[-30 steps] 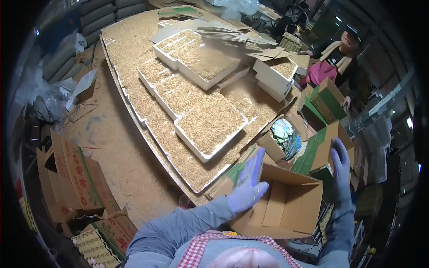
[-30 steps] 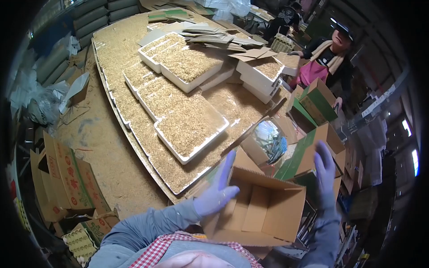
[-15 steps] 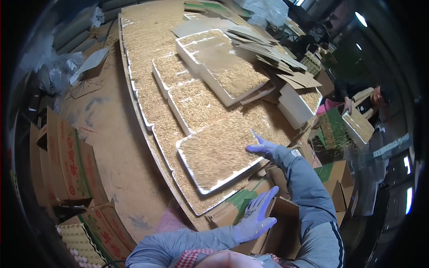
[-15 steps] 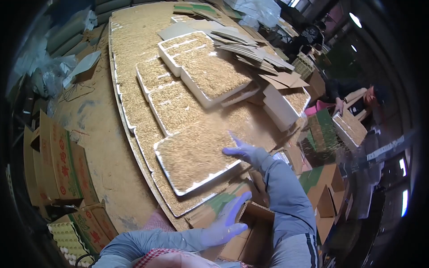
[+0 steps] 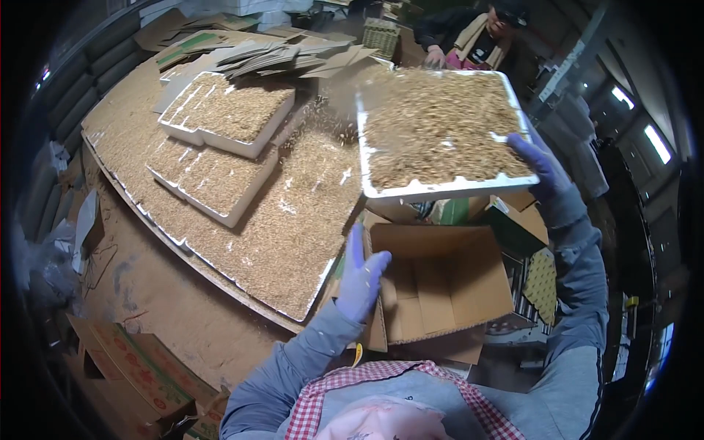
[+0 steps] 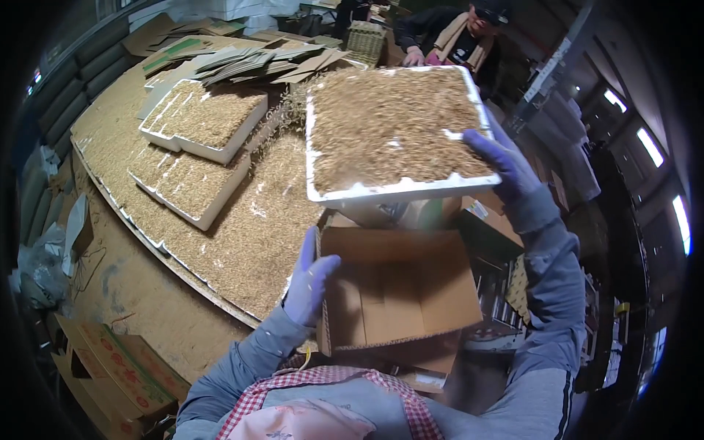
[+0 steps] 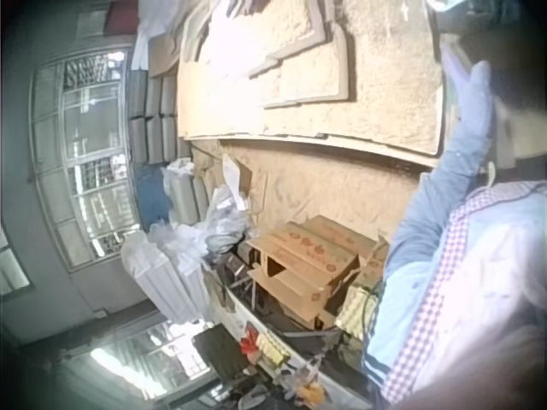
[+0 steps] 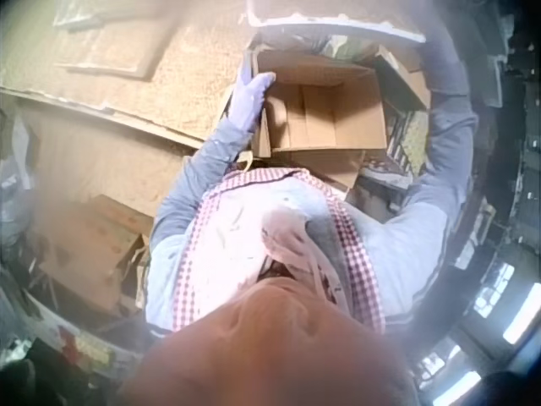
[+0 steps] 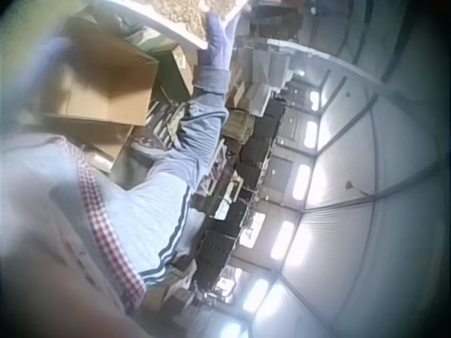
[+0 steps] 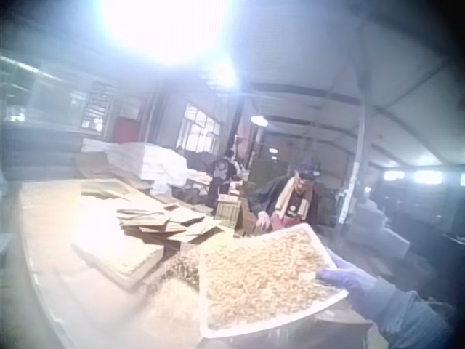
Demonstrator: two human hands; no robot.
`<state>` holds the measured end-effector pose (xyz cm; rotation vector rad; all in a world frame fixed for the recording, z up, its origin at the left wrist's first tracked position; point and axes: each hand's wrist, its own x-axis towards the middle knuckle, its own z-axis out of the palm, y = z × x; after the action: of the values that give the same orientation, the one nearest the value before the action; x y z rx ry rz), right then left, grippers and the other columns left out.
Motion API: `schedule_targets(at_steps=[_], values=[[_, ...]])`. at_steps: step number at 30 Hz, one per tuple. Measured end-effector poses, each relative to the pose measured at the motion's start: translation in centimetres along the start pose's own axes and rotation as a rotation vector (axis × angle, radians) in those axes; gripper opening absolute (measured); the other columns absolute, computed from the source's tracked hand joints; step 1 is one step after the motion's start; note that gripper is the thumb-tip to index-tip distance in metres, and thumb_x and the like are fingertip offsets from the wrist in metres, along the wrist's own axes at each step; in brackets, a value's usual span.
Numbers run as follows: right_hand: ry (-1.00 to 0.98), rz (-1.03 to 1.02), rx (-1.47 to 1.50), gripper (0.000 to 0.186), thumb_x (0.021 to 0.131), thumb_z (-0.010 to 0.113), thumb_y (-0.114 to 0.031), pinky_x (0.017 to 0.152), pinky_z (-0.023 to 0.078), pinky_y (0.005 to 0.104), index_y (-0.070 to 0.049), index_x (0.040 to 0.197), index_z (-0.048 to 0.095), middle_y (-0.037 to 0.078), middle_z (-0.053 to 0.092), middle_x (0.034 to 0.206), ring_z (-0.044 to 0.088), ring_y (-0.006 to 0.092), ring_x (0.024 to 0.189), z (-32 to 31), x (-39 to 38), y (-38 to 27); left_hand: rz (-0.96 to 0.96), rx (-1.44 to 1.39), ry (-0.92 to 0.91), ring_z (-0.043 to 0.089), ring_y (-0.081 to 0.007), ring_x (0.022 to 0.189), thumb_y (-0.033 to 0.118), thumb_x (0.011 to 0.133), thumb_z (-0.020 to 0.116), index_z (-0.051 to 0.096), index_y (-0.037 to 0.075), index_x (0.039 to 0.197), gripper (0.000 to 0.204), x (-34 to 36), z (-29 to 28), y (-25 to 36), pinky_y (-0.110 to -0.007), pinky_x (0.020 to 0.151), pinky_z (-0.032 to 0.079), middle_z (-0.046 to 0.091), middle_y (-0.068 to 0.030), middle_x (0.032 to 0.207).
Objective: The person assembles cardboard boxes, places small packets and filled trays into them, covers the contents with cardboard inserts, closes the boxes, and stacks them onto a pile.
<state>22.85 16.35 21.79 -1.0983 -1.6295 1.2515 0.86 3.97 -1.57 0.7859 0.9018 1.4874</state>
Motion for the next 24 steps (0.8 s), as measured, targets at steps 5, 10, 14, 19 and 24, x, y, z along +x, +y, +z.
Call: schedule_targets(at_steps=[5, 10, 14, 19, 24], values=[[0.113, 0.109, -0.138, 0.071, 0.088, 0.057, -0.027, 0.104, 0.038, 0.0348, 0.001, 0.144, 0.023, 0.016, 0.042, 0.138, 0.047, 0.0233, 0.123, -3.0, -11.4, -3.8, -0.131, -0.208, 0.012, 0.040, -0.0196, 0.124, 0.015, 0.088, 0.055, 0.017, -0.009, 0.142, 0.071, 2.7, 1.8, 3.1, -0.028, 0.101, 0.035, 0.034, -0.0170, 0.142], [-0.050, 0.313, -0.193, 0.081, 0.085, 0.063, -0.031, 0.109, 0.027, 0.0363, -0.004, 0.147, 0.019, 0.017, 0.039, 0.141, 0.038, 0.0247, 0.129, -0.1, -14.3, -1.2, -0.025, -0.063, 0.046, 0.052, -0.0137, 0.098, 0.016, 0.089, 0.055, 0.023, -0.010, 0.140, 0.066, 3.4, 0.7, 2.6, -0.023, 0.085, 0.044, 0.051, -0.0119, 0.121], [-0.219, 0.486, -0.330, 0.070, 0.088, 0.058, -0.040, 0.103, 0.034, 0.0334, -0.003, 0.140, 0.032, 0.017, 0.049, 0.131, 0.047, 0.0207, 0.120, 0.7, -14.2, 5.8, -0.058, 0.093, -0.023, 0.053, -0.0163, 0.099, 0.013, 0.086, 0.052, 0.031, -0.011, 0.137, 0.060, 3.0, -0.2, 3.0, -0.025, 0.087, 0.044, 0.052, -0.0152, 0.122], [-0.915, 0.355, -1.468, 0.043, 0.089, 0.050, -0.046, 0.076, 0.049, 0.0420, -0.005, 0.092, 0.064, 0.015, 0.064, 0.087, 0.063, 0.0334, 0.080, 1.4, -11.8, 11.7, 0.051, 0.305, -0.206, 0.031, -0.0285, 0.135, 0.015, 0.088, 0.050, 0.024, -0.011, 0.139, 0.064, 3.2, 0.5, 2.1, -0.032, 0.111, 0.023, 0.033, -0.0258, 0.143], [-0.409, 0.053, -0.825, 0.031, 0.088, 0.054, -0.038, 0.066, 0.049, 0.0344, -0.010, 0.082, 0.066, 0.009, 0.062, 0.072, 0.062, 0.0237, 0.068, 8.3, 0.1, 5.7, 0.125, 0.423, -0.160, 0.033, -0.0347, 0.132, 0.023, 0.087, 0.055, 0.030, -0.008, 0.137, 0.064, 2.9, -2.1, 2.1, -0.037, 0.110, 0.024, 0.036, -0.0269, 0.139]])
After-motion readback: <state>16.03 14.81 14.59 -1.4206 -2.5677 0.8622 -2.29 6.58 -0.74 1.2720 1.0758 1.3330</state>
